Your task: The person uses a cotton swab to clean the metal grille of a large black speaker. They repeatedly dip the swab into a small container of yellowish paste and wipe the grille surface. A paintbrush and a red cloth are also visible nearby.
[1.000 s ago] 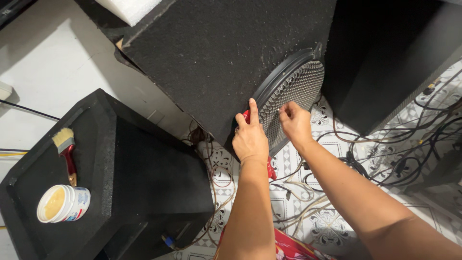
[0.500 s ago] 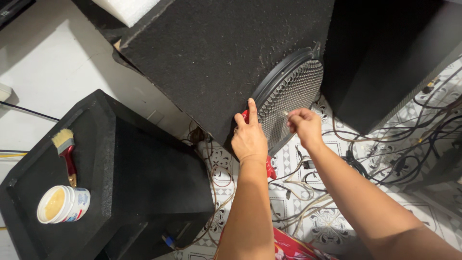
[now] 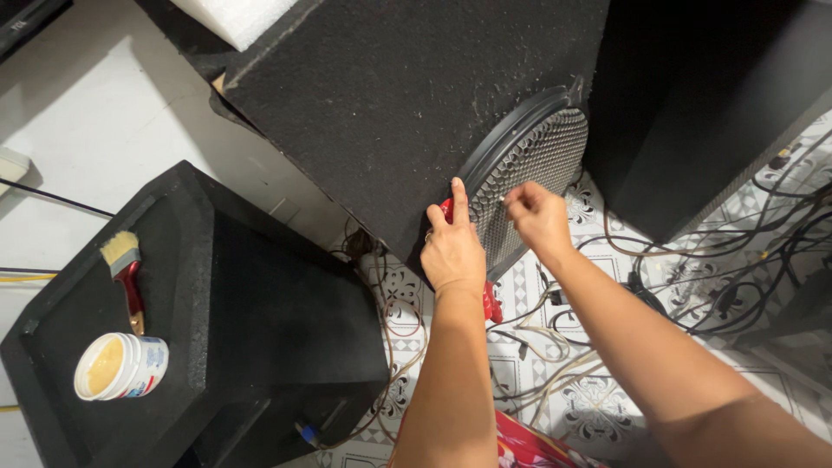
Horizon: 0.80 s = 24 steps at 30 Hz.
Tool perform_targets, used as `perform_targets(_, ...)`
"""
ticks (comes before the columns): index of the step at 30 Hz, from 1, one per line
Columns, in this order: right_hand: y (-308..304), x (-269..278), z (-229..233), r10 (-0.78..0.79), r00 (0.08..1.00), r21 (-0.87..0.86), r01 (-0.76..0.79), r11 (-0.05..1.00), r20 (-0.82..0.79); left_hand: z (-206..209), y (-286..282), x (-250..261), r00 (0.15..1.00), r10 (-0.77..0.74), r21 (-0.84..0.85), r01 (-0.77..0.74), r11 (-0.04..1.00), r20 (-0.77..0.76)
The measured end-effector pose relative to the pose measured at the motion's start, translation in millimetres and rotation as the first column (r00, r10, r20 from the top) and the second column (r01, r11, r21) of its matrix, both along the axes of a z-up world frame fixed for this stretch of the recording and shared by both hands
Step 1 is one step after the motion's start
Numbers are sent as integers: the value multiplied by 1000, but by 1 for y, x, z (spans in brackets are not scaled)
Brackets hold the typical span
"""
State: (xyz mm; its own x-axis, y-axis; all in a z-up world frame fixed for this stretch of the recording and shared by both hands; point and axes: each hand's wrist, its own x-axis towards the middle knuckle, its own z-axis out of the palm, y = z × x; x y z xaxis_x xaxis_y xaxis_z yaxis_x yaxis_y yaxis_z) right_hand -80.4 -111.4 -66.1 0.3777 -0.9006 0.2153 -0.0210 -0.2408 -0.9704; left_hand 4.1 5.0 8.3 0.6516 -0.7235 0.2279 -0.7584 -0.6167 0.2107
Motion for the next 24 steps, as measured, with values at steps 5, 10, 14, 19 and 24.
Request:
perform_targets(5, -10, 0, -23, 25, 999, -14, -25, 1000, 23, 1, 0, -2, 1000, 1, 11, 0, 1000, -23)
perform_targets(10, -32, -16, -57, 69, 910, 425, -257, 868, 409, 0, 0, -2, 1000, 3, -9, -3, 1000, 0)
perform_targets(14, -27, -24, -73, 20, 874, 546, -320, 774, 485, -2, -1, -1, 999, 10, -20, -9, 1000, 36)
perform_targets(19, -19, -29, -62, 49, 772, 605, -533, 591, 633, -1, 0, -3, 1000, 10, -19, -10, 1000, 5)
perform_targets(24, -16, -36, -55, 99, 641, 507, -683, 526, 761, 0, 0, -4, 1000, 8, -25, -7, 1000, 22)
